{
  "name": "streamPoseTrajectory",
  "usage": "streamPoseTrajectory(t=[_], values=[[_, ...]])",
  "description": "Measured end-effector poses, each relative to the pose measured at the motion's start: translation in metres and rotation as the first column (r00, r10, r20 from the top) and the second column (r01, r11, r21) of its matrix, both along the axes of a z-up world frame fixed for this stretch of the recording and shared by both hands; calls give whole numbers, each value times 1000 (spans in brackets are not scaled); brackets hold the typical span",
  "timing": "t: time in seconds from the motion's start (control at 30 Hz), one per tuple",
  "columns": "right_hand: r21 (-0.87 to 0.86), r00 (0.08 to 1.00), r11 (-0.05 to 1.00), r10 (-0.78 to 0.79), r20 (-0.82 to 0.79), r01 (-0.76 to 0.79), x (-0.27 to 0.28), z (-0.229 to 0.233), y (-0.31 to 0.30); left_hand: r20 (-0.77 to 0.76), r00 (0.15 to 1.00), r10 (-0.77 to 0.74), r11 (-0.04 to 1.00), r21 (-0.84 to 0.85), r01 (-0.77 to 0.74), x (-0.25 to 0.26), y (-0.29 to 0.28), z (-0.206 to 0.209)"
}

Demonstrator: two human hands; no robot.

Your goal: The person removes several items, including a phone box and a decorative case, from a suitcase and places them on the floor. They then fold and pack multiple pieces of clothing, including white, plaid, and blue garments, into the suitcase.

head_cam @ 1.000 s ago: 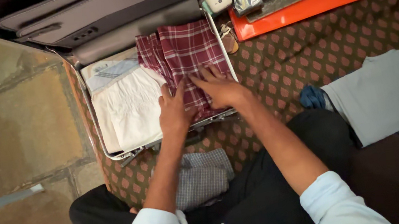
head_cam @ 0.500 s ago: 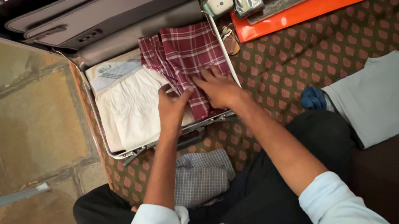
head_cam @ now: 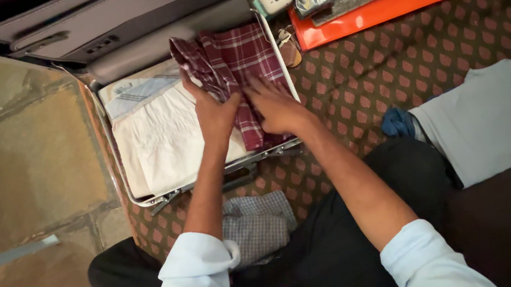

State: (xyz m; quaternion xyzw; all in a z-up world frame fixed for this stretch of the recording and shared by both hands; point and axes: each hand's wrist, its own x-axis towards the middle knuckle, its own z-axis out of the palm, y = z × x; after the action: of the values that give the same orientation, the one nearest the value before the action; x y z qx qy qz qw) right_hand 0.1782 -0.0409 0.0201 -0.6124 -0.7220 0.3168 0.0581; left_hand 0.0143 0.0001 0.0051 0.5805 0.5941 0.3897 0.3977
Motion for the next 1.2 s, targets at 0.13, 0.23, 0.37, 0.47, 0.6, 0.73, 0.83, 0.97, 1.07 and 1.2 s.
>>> streamPoseTrajectory(t=[0.13,0.23,0.37,0.47,0.6,0.73,0.83,0.97,1.07,1.2], values=[[323,965,931,-92,-246,171,0,-33,10,-129,989,-73,906,406,120,5,-10,10],[370,982,912,-135,-134,176,-7,-54,20,-270,959,-81,980,155,127,7,-13,7],[359,992,933,-54,110,11,-12,-70,31,-506,860,-71,975,145,166,10,-15,-9],[388,990,920,-9,141,-47,-14,-75,36,-546,828,-127,977,73,198,6,-15,-11],[368,984,925,32,178,-97,-9,-63,40,-538,800,-266,956,-40,291,5,-14,0],[304,995,952,-1,99,-30,-13,-40,45,-452,871,-190,966,71,247,8,-23,-6],[313,999,949,32,1,-31,-24,-27,46,-338,933,-120,978,121,170,10,-30,-8],[267,996,961,79,-37,-66,-42,-20,43,-191,971,-141,981,105,163,-1,-51,8],[238,995,966,86,55,-97,-46,-17,42,-477,870,-123,989,9,145,-13,-57,25],[209,990,973,72,122,-97,-46,-24,45,-528,848,-49,883,373,284,-36,-16,18]])
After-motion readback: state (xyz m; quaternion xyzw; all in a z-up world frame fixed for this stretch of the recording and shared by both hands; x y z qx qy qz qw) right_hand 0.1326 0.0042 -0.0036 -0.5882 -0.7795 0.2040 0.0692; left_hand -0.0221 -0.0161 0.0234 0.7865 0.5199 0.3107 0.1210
